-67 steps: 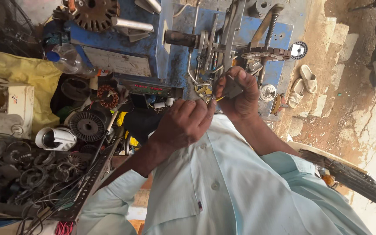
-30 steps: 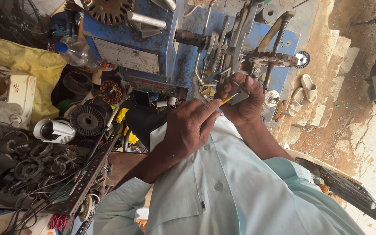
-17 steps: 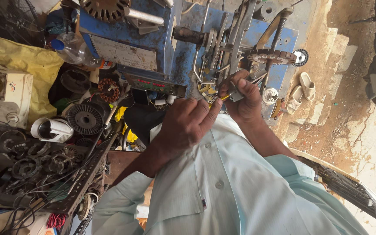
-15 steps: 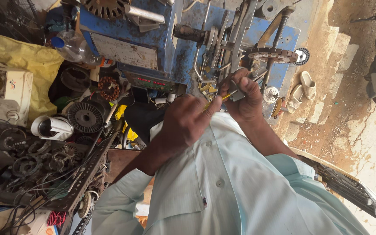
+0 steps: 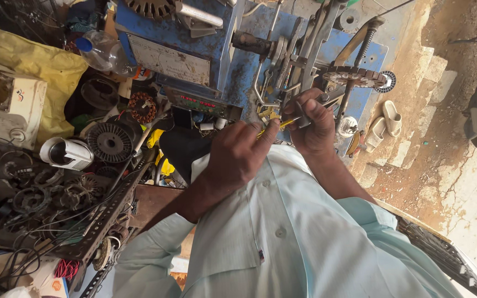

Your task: The person works on a blue winding machine, manipulating a small metal component and a yellow-handled tool. They repeatedly adjust the component on the machine's spindle, use the tool to tighten or loosen parts, and handle the component with both hands throughout the clip.

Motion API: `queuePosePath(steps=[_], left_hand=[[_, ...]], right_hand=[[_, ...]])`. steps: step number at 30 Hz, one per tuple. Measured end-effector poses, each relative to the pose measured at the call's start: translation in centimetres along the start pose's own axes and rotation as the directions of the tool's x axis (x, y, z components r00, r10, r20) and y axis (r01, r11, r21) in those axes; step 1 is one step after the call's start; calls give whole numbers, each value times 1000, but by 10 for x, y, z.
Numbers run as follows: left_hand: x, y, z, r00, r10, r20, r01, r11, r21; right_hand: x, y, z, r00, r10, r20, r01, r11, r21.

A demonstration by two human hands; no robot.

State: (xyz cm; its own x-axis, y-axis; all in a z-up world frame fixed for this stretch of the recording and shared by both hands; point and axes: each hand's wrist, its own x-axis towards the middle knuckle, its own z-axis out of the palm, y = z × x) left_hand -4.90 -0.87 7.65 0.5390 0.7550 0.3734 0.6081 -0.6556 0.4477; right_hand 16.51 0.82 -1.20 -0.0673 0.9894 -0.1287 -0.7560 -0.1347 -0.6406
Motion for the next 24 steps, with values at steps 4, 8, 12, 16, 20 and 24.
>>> queuePosePath(steps=[4,8,12,16,20,24], left_hand=[[1,7,5,915,-401,45,352,737,-577],[-2,9,3,942,-336,-7,263,750,-607],[1,13,6,947,-321,-27,247,780,-575],[5,14,4,936,-351,4,288,762,-581],[4,11,0,920,-384,78,351,721,-598],[3,9,7,899,-422,114,372,600,-708]], right_hand=[[-2,-7,1,990,143,-6,-138,964,226],[1,-10,5,975,208,78,-223,912,345],[-2,-8,7,978,183,97,-204,932,300],[-2,-8,6,988,140,61,-150,960,235],[2,-5,5,998,-26,62,25,999,26],[1,-3,8,997,-78,23,78,997,-26]])
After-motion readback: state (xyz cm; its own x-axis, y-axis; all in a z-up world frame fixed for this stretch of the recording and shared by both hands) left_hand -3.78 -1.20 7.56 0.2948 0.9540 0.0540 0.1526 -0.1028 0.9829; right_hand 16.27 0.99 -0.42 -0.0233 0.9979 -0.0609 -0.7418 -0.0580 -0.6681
